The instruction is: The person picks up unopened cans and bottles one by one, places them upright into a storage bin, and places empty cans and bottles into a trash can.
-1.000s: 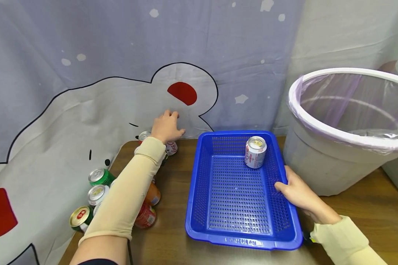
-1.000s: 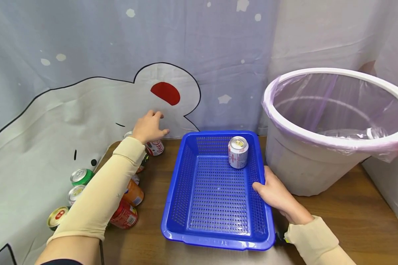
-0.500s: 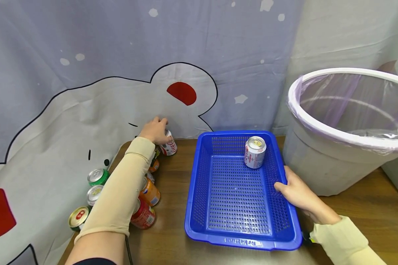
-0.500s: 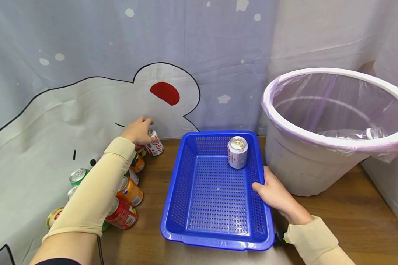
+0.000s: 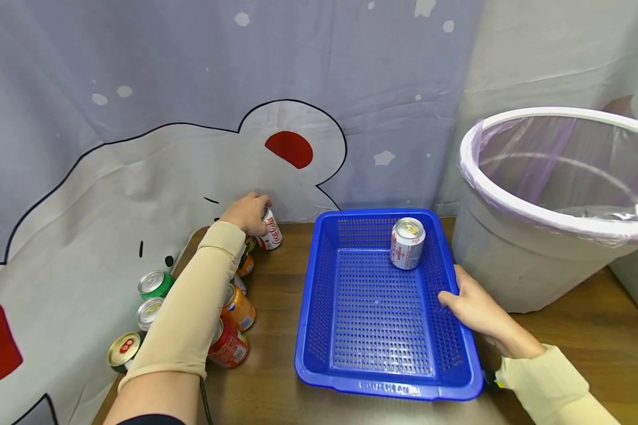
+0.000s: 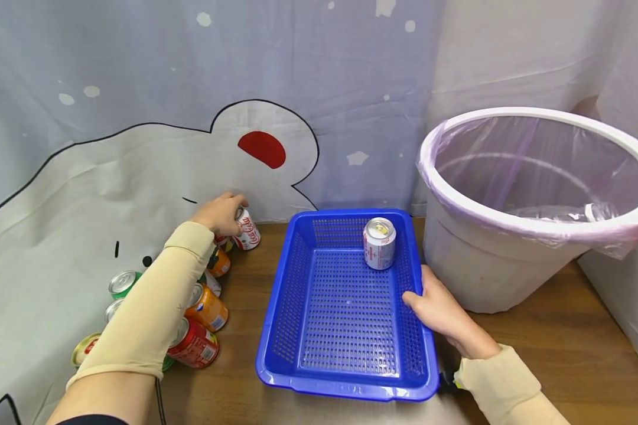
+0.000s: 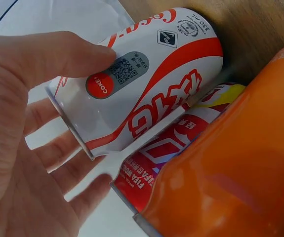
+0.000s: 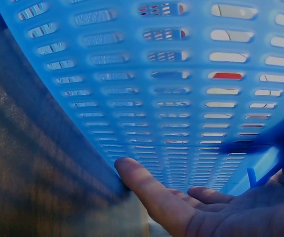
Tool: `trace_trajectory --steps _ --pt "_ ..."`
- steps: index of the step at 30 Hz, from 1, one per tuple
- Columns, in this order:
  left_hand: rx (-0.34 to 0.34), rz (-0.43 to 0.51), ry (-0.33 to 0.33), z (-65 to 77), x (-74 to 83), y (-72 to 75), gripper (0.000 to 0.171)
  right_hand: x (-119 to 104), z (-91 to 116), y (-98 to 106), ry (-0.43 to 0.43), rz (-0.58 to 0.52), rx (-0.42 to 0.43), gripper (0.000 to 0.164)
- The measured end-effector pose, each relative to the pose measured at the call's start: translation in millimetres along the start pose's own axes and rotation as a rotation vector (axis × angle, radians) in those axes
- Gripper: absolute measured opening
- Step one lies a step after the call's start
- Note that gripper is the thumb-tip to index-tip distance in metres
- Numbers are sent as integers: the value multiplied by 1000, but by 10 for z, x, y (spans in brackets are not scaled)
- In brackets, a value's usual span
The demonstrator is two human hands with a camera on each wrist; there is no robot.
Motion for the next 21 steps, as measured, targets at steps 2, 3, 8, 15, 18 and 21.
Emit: trace_trajectory --steps 2,3,8,15,18,21 --pt "2 10 -2 -8 0 -9 61 -4 2 -2 -1 -5 0 62" --pt "2 15 -4 -13 1 -12 60 -5 4 -5 -2 -10 0 62" --pt "3 27 -17 -21 9 -20 58 -6 2 -3 -4 -18 -12 63" --pt "32 30 -45 -29 26 -13 53 -12 8 -12 -14 -23 -17 66" --pt "43 22 -66 -38 47 -10 52 -14 12 -11 -15 -17 -13 65" --pt "52 4 -94 -41 86 -4 52 -11 12 -5 -11 -12 -10 65"
Point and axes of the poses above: each hand's wrist, its own z-axis away from the middle knuckle, its own y-axis out of the back of the hand, x = y × z, the point moved 5 cm from there along -z, towards the middle knuckle, and after that the axes turned 9 degrees about -y, right-handed, at the moved point
